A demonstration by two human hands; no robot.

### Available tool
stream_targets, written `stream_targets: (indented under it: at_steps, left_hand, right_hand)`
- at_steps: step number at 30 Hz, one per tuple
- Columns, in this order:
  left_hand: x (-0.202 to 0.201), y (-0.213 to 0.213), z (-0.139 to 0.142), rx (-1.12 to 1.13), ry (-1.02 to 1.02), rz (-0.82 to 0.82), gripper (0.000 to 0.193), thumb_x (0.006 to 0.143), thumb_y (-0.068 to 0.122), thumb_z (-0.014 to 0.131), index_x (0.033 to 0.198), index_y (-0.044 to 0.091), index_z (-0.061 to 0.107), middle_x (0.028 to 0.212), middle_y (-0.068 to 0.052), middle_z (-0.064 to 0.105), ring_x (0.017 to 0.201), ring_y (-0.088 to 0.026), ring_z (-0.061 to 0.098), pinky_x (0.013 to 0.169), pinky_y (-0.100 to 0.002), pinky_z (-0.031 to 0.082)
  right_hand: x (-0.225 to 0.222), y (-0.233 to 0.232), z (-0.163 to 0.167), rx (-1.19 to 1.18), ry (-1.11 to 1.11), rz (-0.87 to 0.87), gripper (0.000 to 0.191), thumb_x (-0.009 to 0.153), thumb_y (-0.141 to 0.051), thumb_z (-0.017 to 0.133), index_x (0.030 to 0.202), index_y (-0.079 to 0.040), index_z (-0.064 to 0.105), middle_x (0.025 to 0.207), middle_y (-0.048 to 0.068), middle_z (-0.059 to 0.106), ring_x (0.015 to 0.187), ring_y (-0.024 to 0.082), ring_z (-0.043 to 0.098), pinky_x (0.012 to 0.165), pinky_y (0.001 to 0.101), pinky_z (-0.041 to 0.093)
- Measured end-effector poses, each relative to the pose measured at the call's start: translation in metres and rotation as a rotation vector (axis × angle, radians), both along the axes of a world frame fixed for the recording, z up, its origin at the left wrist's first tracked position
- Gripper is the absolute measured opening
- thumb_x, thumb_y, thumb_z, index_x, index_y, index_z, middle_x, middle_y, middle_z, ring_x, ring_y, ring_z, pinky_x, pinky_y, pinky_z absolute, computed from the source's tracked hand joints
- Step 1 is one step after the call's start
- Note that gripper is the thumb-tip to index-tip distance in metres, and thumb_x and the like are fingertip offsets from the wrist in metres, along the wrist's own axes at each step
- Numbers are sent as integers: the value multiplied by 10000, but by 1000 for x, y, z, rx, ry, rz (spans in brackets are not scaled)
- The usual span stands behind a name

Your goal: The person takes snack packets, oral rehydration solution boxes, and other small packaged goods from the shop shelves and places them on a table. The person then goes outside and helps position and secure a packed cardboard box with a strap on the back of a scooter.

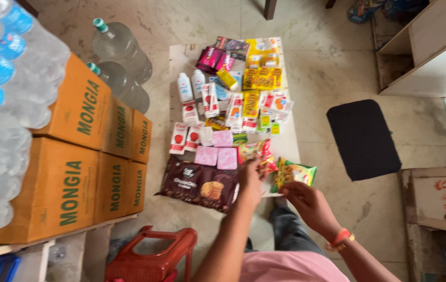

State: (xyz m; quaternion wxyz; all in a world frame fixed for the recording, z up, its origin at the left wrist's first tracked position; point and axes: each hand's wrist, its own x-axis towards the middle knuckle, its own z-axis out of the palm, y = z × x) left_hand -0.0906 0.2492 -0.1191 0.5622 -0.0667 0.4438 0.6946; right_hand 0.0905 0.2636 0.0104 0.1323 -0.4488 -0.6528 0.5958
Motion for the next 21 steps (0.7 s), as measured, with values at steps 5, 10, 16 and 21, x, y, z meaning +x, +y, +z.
stream_targets:
  at_steps: [5, 10, 16, 21]
  left_hand:
    - [-19, 18, 0, -91, -124, 136, 153, 1038, 181, 528, 1074, 35, 553, 1057, -83, 767, 886, -165, 693, 712, -275, 534]
    - [-28, 23, 32, 13, -67, 193, 466, 889, -22, 469, 1337, 78, 552, 1194, -128, 709, 980, -196, 697, 846, -305, 578]
    - [-15, 11, 62, -182, -36, 203, 542, 858, -47, 491, 1394, 28, 523, 1309, -118, 667, 1072, -188, 680, 843, -308, 487]
    - [-1, -7, 80, -265, 26, 147, 567, 829, -1, 451, 1382, 56, 558, 1320, -61, 692, 1100, -168, 661, 892, -317, 498]
  right_hand:
    - [7, 73, -17, 34, 28, 58, 236, 953, -105, 639, 1138, 34, 685, 1016, 78, 790, 993, 127, 749, 858, 277, 593]
    - [13, 153, -58, 56, 45, 69, 193, 990, -89, 644, 1111, 49, 702, 960, 98, 771, 950, 136, 729, 849, 276, 577]
    - [3, 222, -101, 128, -119, 74, 272, 927, -175, 724, 1130, 4, 695, 1072, 107, 763, 969, 173, 739, 831, 301, 581]
    - [-33, 258, -125, 511, -148, 150, 631, 831, -238, 846, 1337, -15, 542, 1313, 206, 603, 1131, 334, 656, 900, 433, 554]
